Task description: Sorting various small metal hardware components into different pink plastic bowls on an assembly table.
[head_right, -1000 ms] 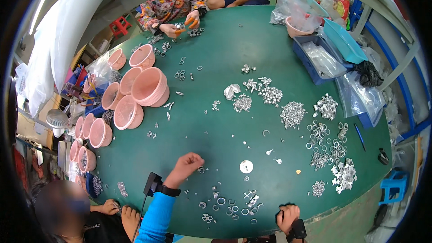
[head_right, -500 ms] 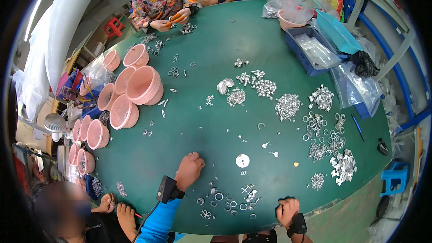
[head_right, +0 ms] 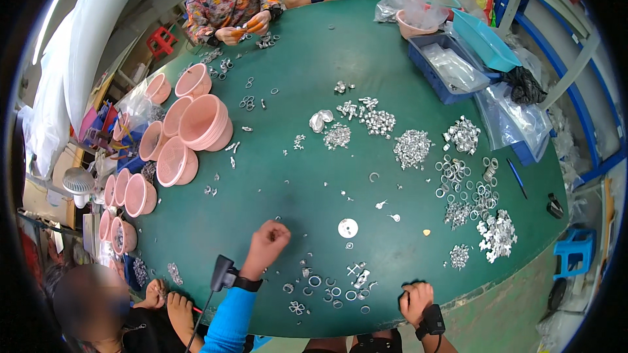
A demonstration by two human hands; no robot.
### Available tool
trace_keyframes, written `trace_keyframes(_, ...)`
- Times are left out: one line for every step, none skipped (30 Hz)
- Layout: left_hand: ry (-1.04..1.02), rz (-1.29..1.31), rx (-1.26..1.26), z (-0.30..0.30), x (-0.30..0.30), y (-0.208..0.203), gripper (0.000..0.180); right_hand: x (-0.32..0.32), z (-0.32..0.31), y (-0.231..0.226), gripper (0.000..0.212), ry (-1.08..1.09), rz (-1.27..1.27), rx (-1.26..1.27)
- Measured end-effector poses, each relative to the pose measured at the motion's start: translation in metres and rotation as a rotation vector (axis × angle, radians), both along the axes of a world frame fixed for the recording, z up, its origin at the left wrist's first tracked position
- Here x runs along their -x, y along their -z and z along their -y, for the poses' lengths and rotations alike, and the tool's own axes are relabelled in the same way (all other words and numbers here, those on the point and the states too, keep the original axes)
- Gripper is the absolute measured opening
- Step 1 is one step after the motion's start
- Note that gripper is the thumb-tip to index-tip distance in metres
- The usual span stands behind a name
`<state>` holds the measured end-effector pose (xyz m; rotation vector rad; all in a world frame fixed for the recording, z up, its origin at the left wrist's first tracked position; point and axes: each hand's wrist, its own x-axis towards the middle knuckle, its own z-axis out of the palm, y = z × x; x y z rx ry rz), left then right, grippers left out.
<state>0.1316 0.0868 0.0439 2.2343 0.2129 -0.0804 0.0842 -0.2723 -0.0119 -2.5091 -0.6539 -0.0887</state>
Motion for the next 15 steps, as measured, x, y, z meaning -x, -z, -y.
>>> trace_keyframes(-0.159, -0.03, 0.56, -0.005, 0.004, -0.002, 0.008, 0.0, 0.0, 0.0, 0.02, -0.001, 0.006, -0.002)
trace_keyframes(-0.322, -0.057, 1.117, -0.007, 0.008, -0.007, 0.009, 0.0, -0.001, -0.001, 0.02, -0.008, 0.012, -0.008)
trace_keyframes(-0.321, -0.059, 1.118, -0.004, 0.007, -0.015, 0.009, 0.0, 0.0, -0.001, 0.02, -0.006, 0.012, -0.006)
trace_keyframes(-0.388, -0.068, 1.272, 0.001, 0.006, -0.027, 0.007, 0.0, 0.001, -0.001, 0.02, -0.002, 0.004, 0.0)
trace_keyframes(-0.461, -0.073, 1.42, 0.003, 0.007, -0.035, 0.006, 0.001, 0.001, -0.001, 0.02, -0.002, -0.004, 0.001)
trace_keyframes(-0.463, -0.074, 1.419, 0.002, 0.011, -0.03, 0.006, 0.001, 0.0, -0.002, 0.02, -0.003, -0.006, 0.0)
trace_keyframes(-0.381, -0.194, 1.162, 0.0, 0.016, -0.019, 0.007, 0.0, -0.002, -0.003, 0.019, -0.005, 0.001, -0.004)
trace_keyframes(-0.299, -0.306, 0.904, 0.001, 0.022, -0.015, 0.008, 0.0, -0.002, -0.004, 0.019, -0.008, 0.007, -0.006)
trace_keyframes(-0.302, -0.309, 0.906, 0.007, 0.027, -0.011, 0.008, 0.0, -0.001, -0.003, 0.019, -0.01, 0.004, -0.004)
trace_keyframes(-0.181, -0.331, 0.748, 0.019, 0.029, -0.008, 0.007, 0.001, 0.0, -0.001, 0.02, -0.002, -0.005, 0.004)
trace_keyframes(-0.06, -0.351, 0.589, 0.029, 0.032, -0.006, 0.007, 0.001, 0.001, 0.001, 0.02, 0.005, -0.015, 0.012)
trace_keyframes(0.068, -0.318, 0.373, 0.034, 0.036, 0.0, 0.009, 0.002, 0.002, 0.001, 0.02, 0.004, -0.018, 0.015)
trace_keyframes(0.067, -0.322, 0.376, 0.034, 0.041, 0.009, 0.009, 0.002, 0.002, 0.002, 0.02, 0.004, -0.017, 0.018)
trace_keyframes(0.174, -0.124, 0.158, 0.032, 0.045, 0.021, 0.01, 0.002, 0.001, 0.002, 0.02, 0.003, -0.015, 0.02)
trace_keyframes(0.281, 0.074, -0.06, 0.029, 0.047, 0.03, 0.011, 0.002, 0.001, 0.002, 0.02, 0.004, -0.018, 0.023)
